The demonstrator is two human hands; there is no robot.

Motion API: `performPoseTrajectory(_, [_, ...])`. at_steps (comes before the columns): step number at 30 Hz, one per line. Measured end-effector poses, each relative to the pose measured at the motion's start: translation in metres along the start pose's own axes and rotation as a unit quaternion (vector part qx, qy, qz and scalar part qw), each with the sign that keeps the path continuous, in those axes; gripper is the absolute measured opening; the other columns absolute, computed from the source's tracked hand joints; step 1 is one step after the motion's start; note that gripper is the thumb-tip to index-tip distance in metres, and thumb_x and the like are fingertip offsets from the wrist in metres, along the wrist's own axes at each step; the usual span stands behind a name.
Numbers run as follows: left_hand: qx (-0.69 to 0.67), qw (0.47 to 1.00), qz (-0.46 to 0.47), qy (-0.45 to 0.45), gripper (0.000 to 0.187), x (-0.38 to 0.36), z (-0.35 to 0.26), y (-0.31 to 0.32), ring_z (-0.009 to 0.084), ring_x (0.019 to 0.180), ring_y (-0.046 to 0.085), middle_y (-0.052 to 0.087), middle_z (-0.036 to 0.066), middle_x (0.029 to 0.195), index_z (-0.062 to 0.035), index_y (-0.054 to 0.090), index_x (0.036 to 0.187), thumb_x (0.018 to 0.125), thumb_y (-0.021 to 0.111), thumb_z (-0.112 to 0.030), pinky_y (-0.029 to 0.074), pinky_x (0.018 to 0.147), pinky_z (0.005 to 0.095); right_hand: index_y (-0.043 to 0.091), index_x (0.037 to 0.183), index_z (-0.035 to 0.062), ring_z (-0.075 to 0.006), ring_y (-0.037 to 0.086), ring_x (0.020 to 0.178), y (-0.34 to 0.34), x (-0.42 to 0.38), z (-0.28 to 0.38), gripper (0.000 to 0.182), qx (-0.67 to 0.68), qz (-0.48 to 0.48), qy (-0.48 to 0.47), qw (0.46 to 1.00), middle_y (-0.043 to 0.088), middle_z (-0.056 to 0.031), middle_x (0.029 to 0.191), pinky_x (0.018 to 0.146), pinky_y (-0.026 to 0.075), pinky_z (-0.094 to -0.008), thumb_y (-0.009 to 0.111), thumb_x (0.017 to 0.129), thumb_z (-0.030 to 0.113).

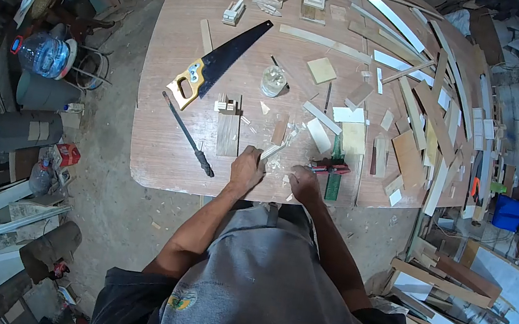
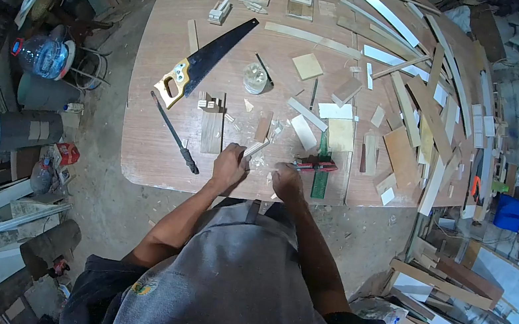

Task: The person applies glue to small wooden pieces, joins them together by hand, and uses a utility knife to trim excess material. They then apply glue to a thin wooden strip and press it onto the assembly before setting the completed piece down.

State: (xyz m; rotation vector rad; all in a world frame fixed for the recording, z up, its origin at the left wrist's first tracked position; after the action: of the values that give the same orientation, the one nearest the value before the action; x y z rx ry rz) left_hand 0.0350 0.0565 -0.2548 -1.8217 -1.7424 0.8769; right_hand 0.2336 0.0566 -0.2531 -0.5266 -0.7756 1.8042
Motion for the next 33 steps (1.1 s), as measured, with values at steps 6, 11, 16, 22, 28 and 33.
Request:
performPoseTrajectory(6, [-0.486, 0.823, 0.177, -0.233, 0.032, -0.038, 0.043, 0.027, 0.0095, 0.066, 0.059, 0.066, 0.004, 0.084, -0.0007, 0.068, 0.122, 0.1, 0.064, -0.023, 0.047, 0.056, 0.0234, 0.061, 0.122, -0.002, -0.0213, 0.066, 0.084, 0.013, 0.032, 0.017, 0.037, 0.271, -0.031, 0.086, 0.958, 0.067, -0.0128, 0.084, 0.074, 0.053, -0.0381, 0.069, 0.087, 0.009])
performPoseTrajectory(11, [-0.605, 0.733, 0.158, -0.269, 0.034, -0.06, 0.036, -0.012, 0.0089, 0.065, 0.059, 0.067, 0.004, 0.083, 0.0002, 0.066, 0.125, 0.102, 0.06, -0.025, 0.051, 0.057, 0.0239, 0.058, 0.124, -0.0053, -0.0133, 0.066, 0.078, 0.027, 0.045, 0.052, 0.041, 0.337, 0.094, 0.148, 0.925, 0.07, -0.0092, 0.083, 0.068, 0.054, -0.0331, 0.07, 0.089, 0.013])
performPoseTrajectory(16, [-0.561, 0.795, 0.097, -0.21, 0.031, -0.061, 0.045, -0.028, 0.0088, 0.066, 0.062, 0.069, 0.004, 0.083, -0.0012, 0.067, 0.123, 0.101, 0.062, -0.021, 0.051, 0.057, 0.0225, 0.051, 0.12, -0.0066, -0.0131, 0.066, 0.082, 0.042, 0.057, 0.068, 0.035, 0.294, 0.13, 0.151, 0.935, 0.065, -0.0081, 0.089, 0.068, 0.052, -0.0254, 0.068, 0.093, 0.007])
performPoseTrajectory(22, [-0.27, 0.958, -0.084, -0.043, 0.042, -0.049, 0.033, -0.076, 0.0303, 0.084, 0.068, 0.07, 0.021, 0.103, 0.0014, 0.066, 0.124, 0.084, 0.073, -0.011, 0.054, 0.077, 0.0356, 0.059, 0.113, -0.0027, -0.0158, 0.068, 0.078, 0.04, 0.075, 0.118, 0.029, 0.249, 0.104, 0.066, 0.961, 0.07, -0.012, 0.089, 0.07, 0.054, -0.0291, 0.069, 0.089, 0.01])
performPoseTrajectory(28, [-0.249, 0.957, -0.132, -0.072, 0.033, -0.037, 0.045, -0.081, 0.0252, 0.089, 0.07, 0.072, 0.019, 0.101, 0.003, 0.067, 0.117, 0.088, 0.067, -0.011, 0.054, 0.08, 0.0343, 0.061, 0.115, -0.0029, -0.0124, 0.064, 0.082, 0.041, 0.087, 0.145, 0.028, 0.193, 0.098, -0.036, 0.976, 0.069, -0.0097, 0.092, 0.073, 0.053, -0.0278, 0.068, 0.09, 0.007])
performPoseTrajectory(33, [-0.226, 0.94, -0.237, -0.1, 0.025, -0.02, 0.072, -0.108, 0.0283, 0.084, 0.073, 0.074, 0.021, 0.09, 0.0056, 0.069, 0.106, 0.088, 0.067, -0.01, 0.056, 0.075, 0.0365, 0.061, 0.121, -0.0021, -0.0133, 0.065, 0.088, 0.021, 0.08, 0.123, 0.032, 0.182, 0.095, 0.026, 0.978, 0.069, -0.0113, 0.096, 0.08, 0.053, -0.0277, 0.067, 0.09, 0.008])
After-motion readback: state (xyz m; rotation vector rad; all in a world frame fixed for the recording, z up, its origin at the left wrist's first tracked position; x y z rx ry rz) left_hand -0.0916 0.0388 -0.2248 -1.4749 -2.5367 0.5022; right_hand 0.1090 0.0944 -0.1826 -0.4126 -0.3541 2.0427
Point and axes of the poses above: each hand's wrist, its own x-axis towards the middle knuckle, its own y-axis out of the palm, z = x × y, the point moved 7 cm from there along x, towards the middle knuckle
